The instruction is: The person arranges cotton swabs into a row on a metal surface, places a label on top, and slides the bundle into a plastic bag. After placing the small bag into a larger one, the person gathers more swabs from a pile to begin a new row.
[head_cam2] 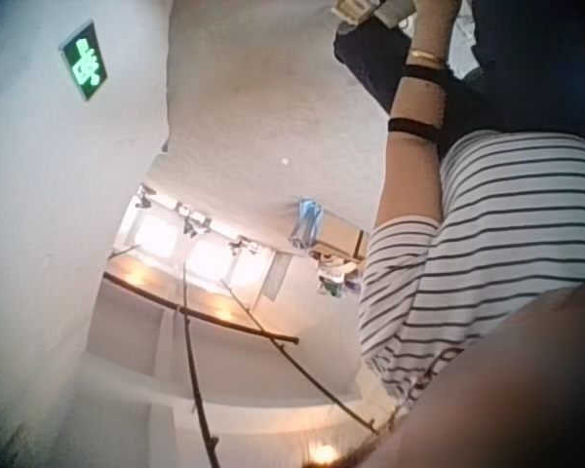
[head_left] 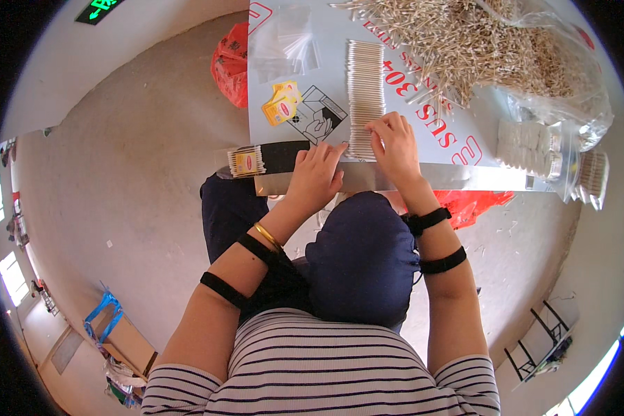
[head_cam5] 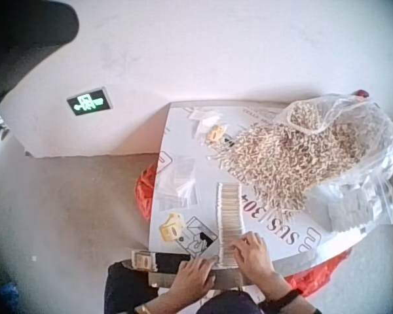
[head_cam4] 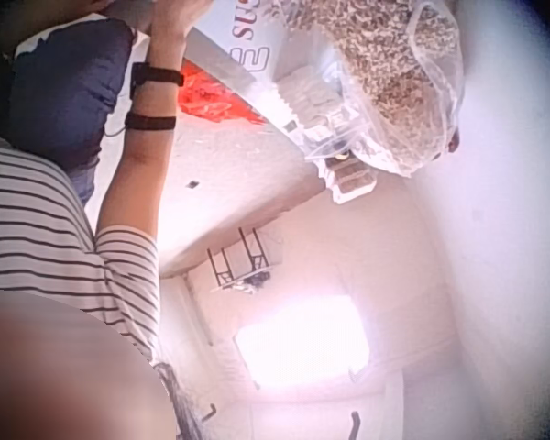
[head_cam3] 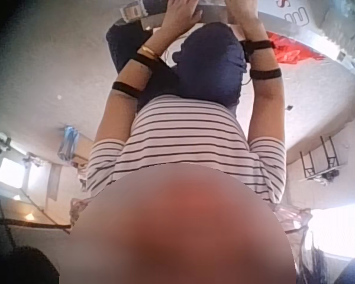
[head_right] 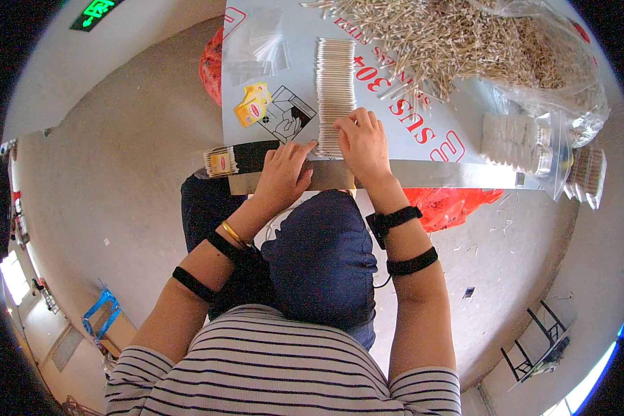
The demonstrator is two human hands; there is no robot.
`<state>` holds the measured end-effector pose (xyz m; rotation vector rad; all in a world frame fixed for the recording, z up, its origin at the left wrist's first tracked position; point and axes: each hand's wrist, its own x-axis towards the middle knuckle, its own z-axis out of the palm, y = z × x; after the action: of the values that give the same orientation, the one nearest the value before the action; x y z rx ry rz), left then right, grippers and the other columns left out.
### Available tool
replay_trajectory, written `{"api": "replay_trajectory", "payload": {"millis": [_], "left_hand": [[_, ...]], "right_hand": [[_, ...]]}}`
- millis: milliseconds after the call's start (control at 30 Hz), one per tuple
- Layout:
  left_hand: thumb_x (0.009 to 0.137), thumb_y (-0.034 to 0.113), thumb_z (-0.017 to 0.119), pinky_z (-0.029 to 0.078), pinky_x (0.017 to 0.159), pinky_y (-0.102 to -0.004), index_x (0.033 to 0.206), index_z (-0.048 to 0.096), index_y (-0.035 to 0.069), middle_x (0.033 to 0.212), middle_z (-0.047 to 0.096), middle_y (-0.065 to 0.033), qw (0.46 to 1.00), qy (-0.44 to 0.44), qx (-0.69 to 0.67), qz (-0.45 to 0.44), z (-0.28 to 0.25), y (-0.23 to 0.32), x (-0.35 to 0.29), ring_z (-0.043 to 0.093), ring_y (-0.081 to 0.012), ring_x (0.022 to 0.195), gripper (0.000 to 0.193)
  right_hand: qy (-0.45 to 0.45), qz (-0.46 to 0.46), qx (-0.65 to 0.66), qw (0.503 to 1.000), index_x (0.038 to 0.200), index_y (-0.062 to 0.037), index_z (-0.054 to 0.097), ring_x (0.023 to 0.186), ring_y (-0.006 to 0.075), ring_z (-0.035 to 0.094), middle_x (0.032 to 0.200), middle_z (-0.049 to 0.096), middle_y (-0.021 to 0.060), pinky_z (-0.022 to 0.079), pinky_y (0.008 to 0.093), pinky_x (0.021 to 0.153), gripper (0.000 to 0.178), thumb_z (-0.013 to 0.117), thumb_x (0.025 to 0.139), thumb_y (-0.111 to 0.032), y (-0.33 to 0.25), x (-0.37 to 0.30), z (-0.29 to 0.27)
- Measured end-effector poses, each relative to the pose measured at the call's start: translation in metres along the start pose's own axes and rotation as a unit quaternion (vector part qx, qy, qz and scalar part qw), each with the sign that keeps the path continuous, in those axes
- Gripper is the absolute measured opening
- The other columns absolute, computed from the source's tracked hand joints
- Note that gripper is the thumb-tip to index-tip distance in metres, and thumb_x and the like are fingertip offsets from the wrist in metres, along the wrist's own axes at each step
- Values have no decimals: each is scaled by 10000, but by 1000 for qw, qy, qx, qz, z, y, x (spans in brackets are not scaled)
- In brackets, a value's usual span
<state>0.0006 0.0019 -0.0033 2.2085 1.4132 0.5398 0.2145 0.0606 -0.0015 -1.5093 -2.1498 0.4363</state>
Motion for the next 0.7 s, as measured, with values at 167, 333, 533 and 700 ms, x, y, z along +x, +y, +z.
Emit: {"api": "replay_trajectory", "payload": {"millis": [167, 333, 533, 700], "left_hand": [[818, 169, 707, 415, 884, -417, 1357, 551, 79, 1085, 566, -95, 1000, 1, -9, -2, 0, 0, -1, 577, -278, 1023, 568], [888, 238, 707, 334, 1121, -515, 1458, 469, 82, 1418, 503, -145, 999, 28, -9, -13, -4, 8, -3, 470, -365, 1316, 637], [912, 347, 681, 186, 1231, -561, 1469, 481, 79, 1579, 384, -130, 997, 27, 64, 22, 10, 12, 11, 307, -345, 1502, 650], [950, 402, 628, 174, 1225, -591, 1441, 521, 89, 1586, 381, -130, 995, 36, 89, 39, 17, 13, 30, 301, -370, 1499, 593]], "right_hand": [[-6, 6, 4, 1000, 1017, -109, 704, 971, 289, 589, 1004, 587, 77, 487, 426, 870, 190, 664, 840, -52, 0, -5, 1], [14, 63, 32, 997, 1098, -101, 708, 1021, 319, 588, 1040, 598, 104, 479, 443, 912, 246, 651, 865, -48, 0, -12, -14], [28, 101, 40, 994, 1173, -90, 695, 1073, 350, 582, 1084, 608, 132, 468, 456, 956, 311, 634, 873, -43, 18, -39, -24], [48, 128, 36, 990, 1052, -72, 683, 985, 353, 577, 990, 595, 132, 465, 471, 891, 170, 666, 885, -97, 21, -51, -23]]}}
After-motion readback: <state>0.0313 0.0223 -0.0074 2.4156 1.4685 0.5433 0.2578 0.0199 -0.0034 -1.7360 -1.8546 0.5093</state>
